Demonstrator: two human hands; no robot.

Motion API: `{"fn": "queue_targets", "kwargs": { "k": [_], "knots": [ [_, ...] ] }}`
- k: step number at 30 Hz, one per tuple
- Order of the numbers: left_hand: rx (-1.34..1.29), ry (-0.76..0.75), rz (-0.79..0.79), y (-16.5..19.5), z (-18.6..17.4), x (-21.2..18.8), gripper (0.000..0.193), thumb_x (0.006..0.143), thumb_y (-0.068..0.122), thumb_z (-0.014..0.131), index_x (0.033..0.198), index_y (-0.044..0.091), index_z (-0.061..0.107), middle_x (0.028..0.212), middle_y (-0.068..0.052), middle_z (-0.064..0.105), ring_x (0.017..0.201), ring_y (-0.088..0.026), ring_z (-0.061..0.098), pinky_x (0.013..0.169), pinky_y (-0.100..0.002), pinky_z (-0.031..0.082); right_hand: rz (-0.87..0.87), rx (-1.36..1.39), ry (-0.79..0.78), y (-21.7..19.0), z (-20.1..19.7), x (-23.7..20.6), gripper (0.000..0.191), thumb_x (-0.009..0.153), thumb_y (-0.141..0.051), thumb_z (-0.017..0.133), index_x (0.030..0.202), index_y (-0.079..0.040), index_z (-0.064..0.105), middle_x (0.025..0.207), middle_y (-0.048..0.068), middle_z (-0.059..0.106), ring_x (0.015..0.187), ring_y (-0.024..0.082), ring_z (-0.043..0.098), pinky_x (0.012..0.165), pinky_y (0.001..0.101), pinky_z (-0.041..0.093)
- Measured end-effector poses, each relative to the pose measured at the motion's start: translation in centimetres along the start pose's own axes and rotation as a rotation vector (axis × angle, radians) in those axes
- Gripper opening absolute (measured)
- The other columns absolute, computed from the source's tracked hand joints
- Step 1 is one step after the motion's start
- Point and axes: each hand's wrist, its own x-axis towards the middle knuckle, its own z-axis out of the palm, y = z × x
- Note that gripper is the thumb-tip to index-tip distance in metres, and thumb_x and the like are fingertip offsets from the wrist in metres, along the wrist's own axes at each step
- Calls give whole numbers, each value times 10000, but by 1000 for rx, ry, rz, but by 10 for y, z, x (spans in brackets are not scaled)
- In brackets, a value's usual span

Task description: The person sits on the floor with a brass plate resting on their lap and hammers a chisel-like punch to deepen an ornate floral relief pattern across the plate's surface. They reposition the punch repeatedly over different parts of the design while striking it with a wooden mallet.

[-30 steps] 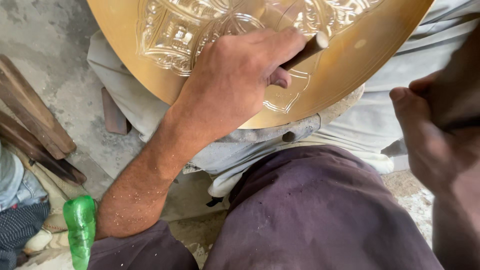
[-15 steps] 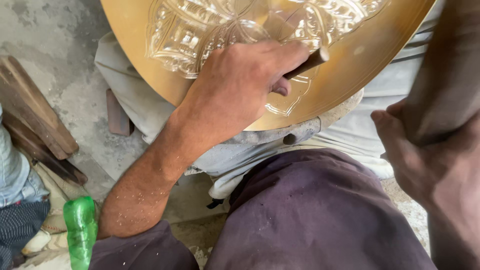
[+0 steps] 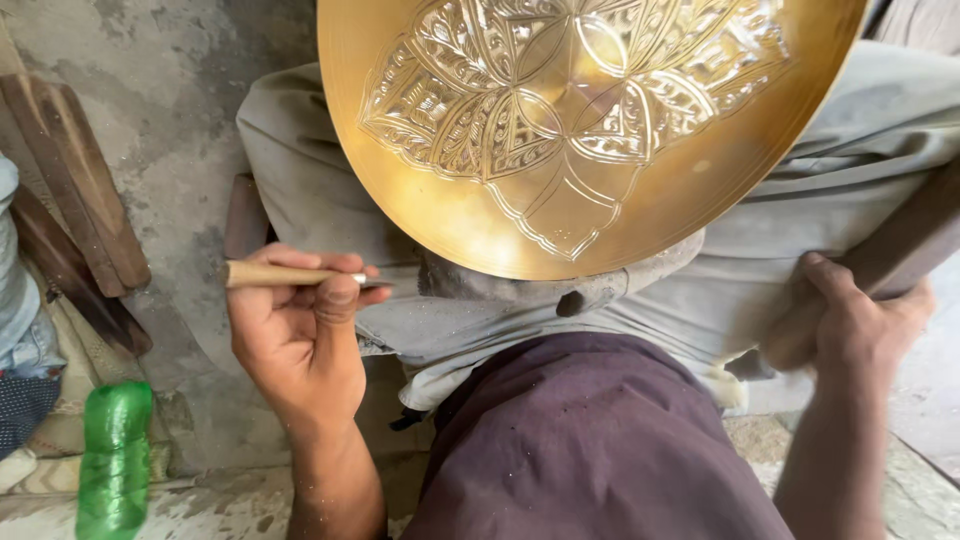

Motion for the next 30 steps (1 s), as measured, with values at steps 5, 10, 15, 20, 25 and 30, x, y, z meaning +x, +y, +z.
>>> {"fn": "queue_targets", "kwargs": {
  "k": [5, 10, 15, 20, 25, 30],
  "knots": [
    [-53, 23, -49, 3, 6, -26, 285, 1089, 90, 656, 1262, -20, 458, 1150, -147, 642, 973, -171, 708, 838, -324, 678, 19, 47, -85, 5, -26, -9, 211, 897, -20, 798, 1026, 47, 645, 899, 117, 710, 821, 225, 703, 782, 343, 590],
    [-145, -158, 29, 12, 54, -14, 279, 1088, 45, 668, 1276, -8, 469, 1198, -133, 645, 998, -171, 713, 867, -313, 669, -45, -236, -39, 4, -34, -18, 304, 923, -123, 842, 1126, 18, 666, 934, 105, 727, 815, 212, 698, 782, 336, 560],
    [188, -307, 219, 20, 97, 19, 228, 984, 42, 715, 1150, 14, 562, 1082, -102, 659, 955, -160, 751, 733, -269, 642, -78, -83, -57, -1, -27, -10, 359, 902, -174, 832, 1143, 17, 645, 991, 112, 718, 883, 217, 705, 824, 340, 569],
    [327, -469, 414, 7, 136, 64, 321, 999, 227, 737, 1244, 99, 575, 951, -11, 742, 897, -114, 778, 719, -267, 653, 104, -235, -22, -14, -37, -6, 355, 887, -189, 803, 1139, 8, 647, 963, 129, 715, 834, 204, 680, 758, 325, 529],
    [543, -599, 531, 5, 159, 77, 346, 947, 294, 737, 1195, 112, 578, 933, -33, 711, 809, -175, 753, 653, -351, 587, 12, -26, -103, -27, -41, -1, 518, 930, -213, 792, 1333, 14, 559, 1040, 125, 704, 881, 199, 724, 778, 339, 581],
    [646, -689, 549, 27, 174, 77, 312, 926, 194, 758, 1179, 93, 605, 928, -82, 701, 788, -248, 740, 609, -398, 572, -492, -132, -186, -78, -42, 18, 473, 958, -109, 780, 1294, 73, 500, 1122, 170, 718, 1009, 244, 708, 939, 385, 571]
  ]
}}
